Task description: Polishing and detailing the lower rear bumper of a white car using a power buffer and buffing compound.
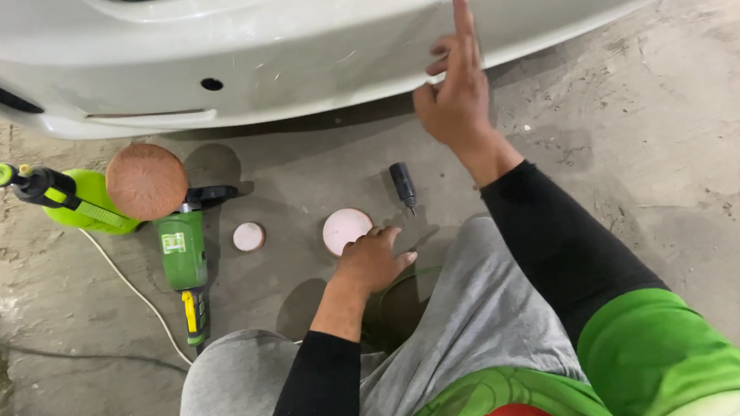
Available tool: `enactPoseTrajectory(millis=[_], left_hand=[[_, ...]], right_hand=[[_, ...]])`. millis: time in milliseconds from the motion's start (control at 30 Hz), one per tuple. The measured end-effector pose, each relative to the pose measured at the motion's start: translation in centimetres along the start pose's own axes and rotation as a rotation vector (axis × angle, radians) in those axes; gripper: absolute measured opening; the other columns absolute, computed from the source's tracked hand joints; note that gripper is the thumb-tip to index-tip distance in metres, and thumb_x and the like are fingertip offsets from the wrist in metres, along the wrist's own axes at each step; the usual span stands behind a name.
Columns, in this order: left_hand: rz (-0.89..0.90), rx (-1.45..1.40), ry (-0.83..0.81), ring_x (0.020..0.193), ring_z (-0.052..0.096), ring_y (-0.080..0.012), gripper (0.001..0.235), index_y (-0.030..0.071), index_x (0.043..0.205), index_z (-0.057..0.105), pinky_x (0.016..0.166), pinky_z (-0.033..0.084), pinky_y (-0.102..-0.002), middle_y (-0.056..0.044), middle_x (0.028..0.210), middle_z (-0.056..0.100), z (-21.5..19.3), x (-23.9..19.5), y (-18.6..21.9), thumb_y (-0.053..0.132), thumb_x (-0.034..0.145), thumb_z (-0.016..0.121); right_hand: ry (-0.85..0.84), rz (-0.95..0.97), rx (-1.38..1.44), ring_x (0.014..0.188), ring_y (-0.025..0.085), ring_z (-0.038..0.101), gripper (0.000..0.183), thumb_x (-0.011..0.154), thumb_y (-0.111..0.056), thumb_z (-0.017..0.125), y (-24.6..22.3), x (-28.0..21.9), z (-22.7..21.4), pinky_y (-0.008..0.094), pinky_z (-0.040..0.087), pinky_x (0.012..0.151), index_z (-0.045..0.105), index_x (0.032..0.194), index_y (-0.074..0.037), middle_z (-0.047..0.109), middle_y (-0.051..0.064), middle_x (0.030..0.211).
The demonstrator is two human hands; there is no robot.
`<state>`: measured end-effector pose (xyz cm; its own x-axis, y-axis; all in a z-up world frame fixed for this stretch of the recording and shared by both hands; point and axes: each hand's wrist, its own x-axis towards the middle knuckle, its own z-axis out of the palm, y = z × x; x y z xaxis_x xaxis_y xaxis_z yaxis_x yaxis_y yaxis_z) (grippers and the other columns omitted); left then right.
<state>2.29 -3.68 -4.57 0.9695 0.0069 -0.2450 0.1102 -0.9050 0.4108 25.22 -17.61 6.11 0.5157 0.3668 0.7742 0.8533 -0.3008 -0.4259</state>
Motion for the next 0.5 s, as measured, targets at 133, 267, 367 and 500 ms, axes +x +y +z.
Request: enactPoseTrajectory(millis=[133, 267, 367, 500], left_hand=[[0.001, -0.008, 0.009, 0.13, 0.056, -0.031, 0.068, 0.014, 0.143, 0.052, 0.103, 0.045, -0.056, -0.012, 0.141, 0.059, -0.9, -0.7, 0.7, 0.056, 0.09, 0.062], [0.004, 0.001, -0.012, 0.131, 0.056, -0.0314, 0.069, 0.014, 0.145, 0.05, 0.103, 0.045, -0.056, -0.012, 0.141, 0.059, -0.2, -0.2, 0.1, 0.055, 0.091, 0.061], [0.021, -0.022, 0.025, 0.13, 0.055, -0.0328, 0.07, 0.013, 0.144, 0.05, 0.101, 0.045, -0.057, -0.014, 0.143, 0.057, 0.3, -0.1, -0.4, 0.056, 0.09, 0.062], [0.01, -0.021, 0.011, 0.13, 0.055, -0.0335, 0.07, 0.013, 0.144, 0.051, 0.102, 0.045, -0.058, -0.014, 0.142, 0.057, -0.2, -0.4, 0.0, 0.056, 0.09, 0.062]], right_hand=[[-0.022, 0.07, -0.073, 0.106, 0.022, 0.061, 0.099, 0.085, 0.006, 0.057, -0.2, 2.1, -1.1, 0.028, 0.058, 0.072, 0.003, 0.168, -0.005, 0.019, 0.014, 0.174], [-0.054, 0.09, -0.18, 0.105, 0.022, 0.062, 0.068, 0.083, 0.004, 0.057, -1.2, 2.2, -1.4, 0.033, 0.054, 0.073, 0.03, 0.145, -0.001, 0.026, 0.013, 0.173], [-0.132, 0.124, -0.222, 0.098, 0.022, 0.066, 0.037, 0.086, 0.004, 0.057, -4.3, 2.6, -1.1, 0.034, 0.053, 0.068, 0.05, 0.122, -0.002, 0.028, 0.013, 0.174], [-0.126, -0.066, -0.255, 0.125, 0.039, 0.06, 0.036, 0.078, 0.004, 0.057, -7.1, 3.8, 0.8, 0.033, 0.057, 0.072, 0.049, 0.112, -0.002, 0.021, 0.019, 0.17]])
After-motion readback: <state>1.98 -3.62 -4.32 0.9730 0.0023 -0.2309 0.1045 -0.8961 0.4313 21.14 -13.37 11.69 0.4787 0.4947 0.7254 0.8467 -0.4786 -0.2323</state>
